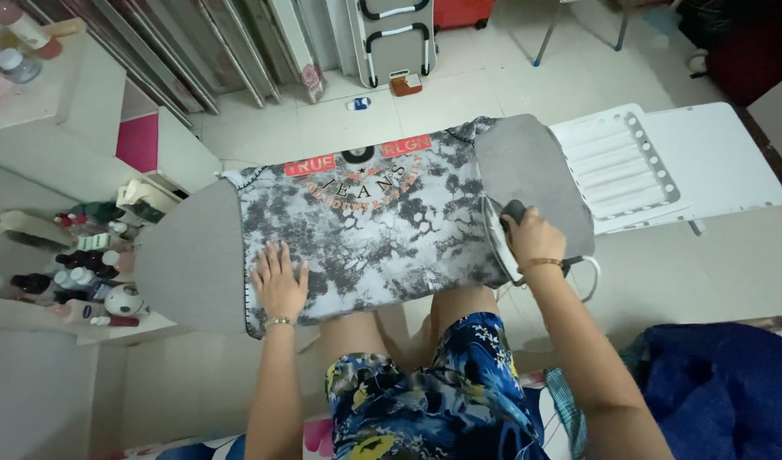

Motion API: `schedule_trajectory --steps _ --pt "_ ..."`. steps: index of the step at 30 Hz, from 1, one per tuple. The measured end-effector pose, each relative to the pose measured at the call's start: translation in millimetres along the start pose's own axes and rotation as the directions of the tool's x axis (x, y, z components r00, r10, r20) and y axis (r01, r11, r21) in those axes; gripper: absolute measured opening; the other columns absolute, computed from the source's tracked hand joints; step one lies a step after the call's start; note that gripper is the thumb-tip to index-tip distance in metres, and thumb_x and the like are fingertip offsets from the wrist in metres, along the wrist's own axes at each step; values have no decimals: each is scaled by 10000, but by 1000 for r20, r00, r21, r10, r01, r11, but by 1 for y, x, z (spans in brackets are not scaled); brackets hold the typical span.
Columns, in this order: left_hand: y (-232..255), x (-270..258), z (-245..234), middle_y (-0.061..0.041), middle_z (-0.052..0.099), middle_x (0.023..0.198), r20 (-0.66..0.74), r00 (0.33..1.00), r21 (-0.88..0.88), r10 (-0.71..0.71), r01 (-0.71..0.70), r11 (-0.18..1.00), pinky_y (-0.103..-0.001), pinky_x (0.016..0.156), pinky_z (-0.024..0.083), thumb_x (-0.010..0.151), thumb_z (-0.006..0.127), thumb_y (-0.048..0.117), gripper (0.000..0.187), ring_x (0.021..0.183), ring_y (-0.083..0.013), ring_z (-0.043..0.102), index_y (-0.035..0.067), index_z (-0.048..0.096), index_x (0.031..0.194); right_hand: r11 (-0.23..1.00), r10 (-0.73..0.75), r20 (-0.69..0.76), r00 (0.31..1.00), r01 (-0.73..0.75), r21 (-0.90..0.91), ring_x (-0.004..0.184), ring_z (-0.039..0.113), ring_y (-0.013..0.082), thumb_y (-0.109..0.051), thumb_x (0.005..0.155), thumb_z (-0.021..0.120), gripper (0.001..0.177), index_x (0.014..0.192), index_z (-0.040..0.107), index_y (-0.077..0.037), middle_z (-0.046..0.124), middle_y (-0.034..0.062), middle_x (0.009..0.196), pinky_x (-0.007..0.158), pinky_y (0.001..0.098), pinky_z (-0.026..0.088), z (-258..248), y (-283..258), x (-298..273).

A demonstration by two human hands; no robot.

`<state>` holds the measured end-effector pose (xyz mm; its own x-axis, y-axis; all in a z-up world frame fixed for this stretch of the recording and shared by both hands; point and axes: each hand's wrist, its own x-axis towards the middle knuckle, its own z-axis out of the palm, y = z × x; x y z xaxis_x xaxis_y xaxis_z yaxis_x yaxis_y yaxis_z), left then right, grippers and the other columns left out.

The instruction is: Ironing a patterned t-shirt on an ironing board.

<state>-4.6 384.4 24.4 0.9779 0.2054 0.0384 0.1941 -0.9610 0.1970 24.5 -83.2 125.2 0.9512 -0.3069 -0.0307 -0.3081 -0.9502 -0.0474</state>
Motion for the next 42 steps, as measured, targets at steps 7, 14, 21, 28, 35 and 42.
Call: schedule_trajectory --steps 7,14,21,28,35,42 --pt "-1 -2 7 -144 209 1673 5 1000 14 2 -2 1000 -618 1212 42 1065 272 580 679 1546 -348 131 187 262 1618 999 -40 -89 995 38 -16 858 763 352 -612 978 544 544 1057 640 -82 761 179 894 705 437 610 -28 16 3" --pt "-6 -8 -10 -107 183 1680 80 996 -48 47 -43 998 -603 1213 43 1066 286 573 654 1548 -326 116 240 229 1626 863 -500 80 863 504 -42 953 759 281 -522 939 599 438 1205 634 -176 773 95 1001 821 400 605 -32 -68 16" --pt "-20 -15 -17 -77 166 1687 107 994 -2 6 -6 1000 -526 1249 28 1062 280 558 643 1555 -290 103 251 216 1623 658 -747 120 653 753 -5 914 754 304 -605 899 563 502 1154 581 -172 763 121 985 793 429 597 3 -106 21" --pt "-27 -15 -14 -6 112 1706 123 990 66 -65 57 996 -576 1230 -27 1057 245 580 646 1565 -231 53 295 164 1631 644 -748 116 653 757 -108 839 753 239 -663 941 484 529 1183 569 -200 753 66 901 736 372 606 23 -117 44" --pt "-28 -12 3 -25 162 1707 39 992 164 -120 112 980 -621 1226 -29 1090 244 465 569 1567 -225 103 246 246 1615 486 -856 187 483 874 -32 882 750 199 -721 903 492 511 1114 605 -269 765 8 910 764 353 600 -10 -122 -1" --pt "108 -23 -46 -75 203 1678 225 962 -7 155 -157 988 -644 1203 62 1055 357 422 591 1552 -275 121 219 251 1600 706 -699 258 667 700 104 1047 723 290 -705 933 489 646 1302 597 -186 746 113 1140 881 431 577 -20 -66 19"
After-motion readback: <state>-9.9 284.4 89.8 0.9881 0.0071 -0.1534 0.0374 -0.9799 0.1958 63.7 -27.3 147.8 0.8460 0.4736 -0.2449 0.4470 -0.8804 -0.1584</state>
